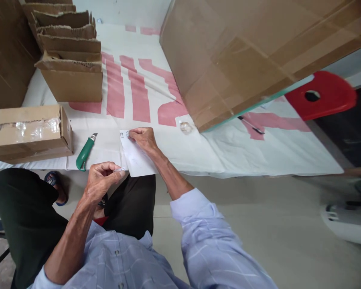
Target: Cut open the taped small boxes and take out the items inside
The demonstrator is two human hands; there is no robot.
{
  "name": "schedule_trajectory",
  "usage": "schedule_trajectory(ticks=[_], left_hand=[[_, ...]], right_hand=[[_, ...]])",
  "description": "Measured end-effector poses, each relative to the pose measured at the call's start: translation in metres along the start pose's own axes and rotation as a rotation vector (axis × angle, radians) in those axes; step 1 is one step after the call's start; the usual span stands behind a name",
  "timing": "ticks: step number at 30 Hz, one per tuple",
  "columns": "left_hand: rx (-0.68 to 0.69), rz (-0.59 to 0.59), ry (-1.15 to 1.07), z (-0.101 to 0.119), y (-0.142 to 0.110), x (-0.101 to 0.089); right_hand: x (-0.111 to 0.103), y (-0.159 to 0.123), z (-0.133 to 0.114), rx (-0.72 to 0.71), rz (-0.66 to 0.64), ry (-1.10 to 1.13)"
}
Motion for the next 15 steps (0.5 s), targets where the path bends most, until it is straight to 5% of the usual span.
schedule_trajectory(ticks=[5,9,15], left_hand=[[0.074,-0.029,0.079,0.005,0.001,-0.001],[0.346,-0.155,0.325,0.017,0.001,0.018],[0.442,-0.323,0.494,-0.006,0.009,0.045]], right_hand=[[0.001,0.003,0.003,-0.002,0.003,-0.065],[0.001,0.004,0.005,-0.009,0.033,-0.090],[0.007,0.007,0.005,0.004,0.007,-0.192]])
Point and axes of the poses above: each hand's wrist, its own y-axis towards the middle knuckle, its own x-axis out of the palm, z = x × y, the point moved 9 cm from there along y, towards the middle knuckle, and after that the axes turned 5 degrees about -y, right-handed, at the moved point
